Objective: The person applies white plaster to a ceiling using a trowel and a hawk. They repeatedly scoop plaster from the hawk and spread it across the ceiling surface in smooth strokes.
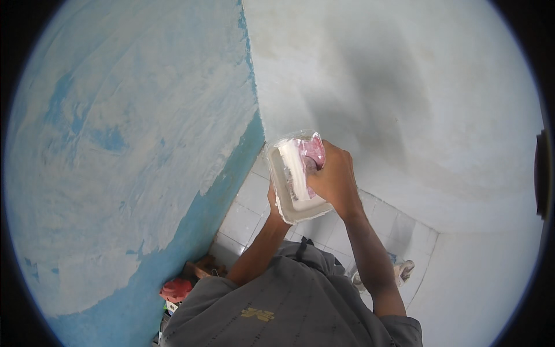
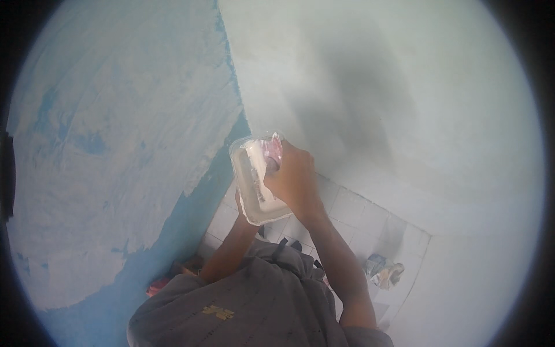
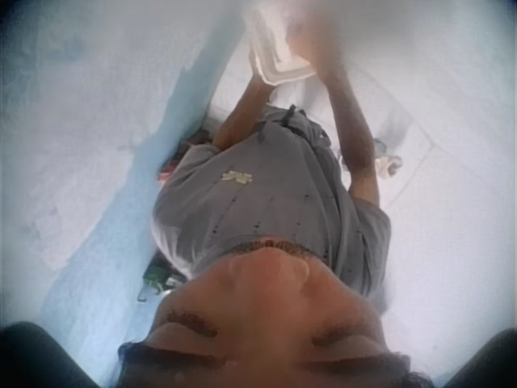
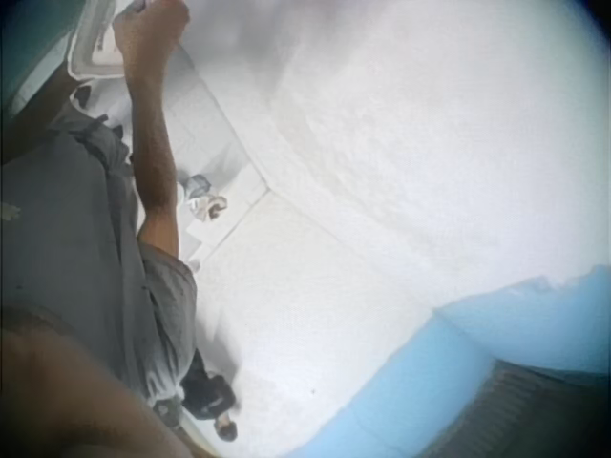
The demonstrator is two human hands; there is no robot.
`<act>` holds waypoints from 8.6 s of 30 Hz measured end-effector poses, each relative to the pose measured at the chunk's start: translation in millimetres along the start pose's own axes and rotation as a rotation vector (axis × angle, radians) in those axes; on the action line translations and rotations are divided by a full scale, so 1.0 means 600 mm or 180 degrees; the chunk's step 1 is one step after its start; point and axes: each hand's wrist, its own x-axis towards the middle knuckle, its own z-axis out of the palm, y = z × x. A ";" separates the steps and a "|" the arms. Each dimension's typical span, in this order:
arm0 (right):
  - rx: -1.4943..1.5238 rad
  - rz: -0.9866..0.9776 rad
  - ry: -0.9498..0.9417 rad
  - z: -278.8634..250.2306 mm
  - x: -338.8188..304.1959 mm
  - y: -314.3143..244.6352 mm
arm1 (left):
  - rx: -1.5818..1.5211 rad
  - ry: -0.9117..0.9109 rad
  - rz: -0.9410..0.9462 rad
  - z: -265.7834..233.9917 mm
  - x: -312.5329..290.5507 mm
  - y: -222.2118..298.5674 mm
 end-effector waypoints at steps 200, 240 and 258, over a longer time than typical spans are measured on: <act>-0.0122 -0.0533 -0.0528 0.091 0.068 -0.028 | 0.0018 -0.0065 0.0439 -0.008 0.021 0.106; -0.0274 -0.0575 -0.0580 0.059 0.065 -0.026 | 0.0281 0.0039 0.0630 -0.001 0.024 0.064; -0.0210 -0.0625 -0.0695 0.059 0.056 -0.046 | 0.0269 -0.0165 0.0753 0.001 0.027 0.074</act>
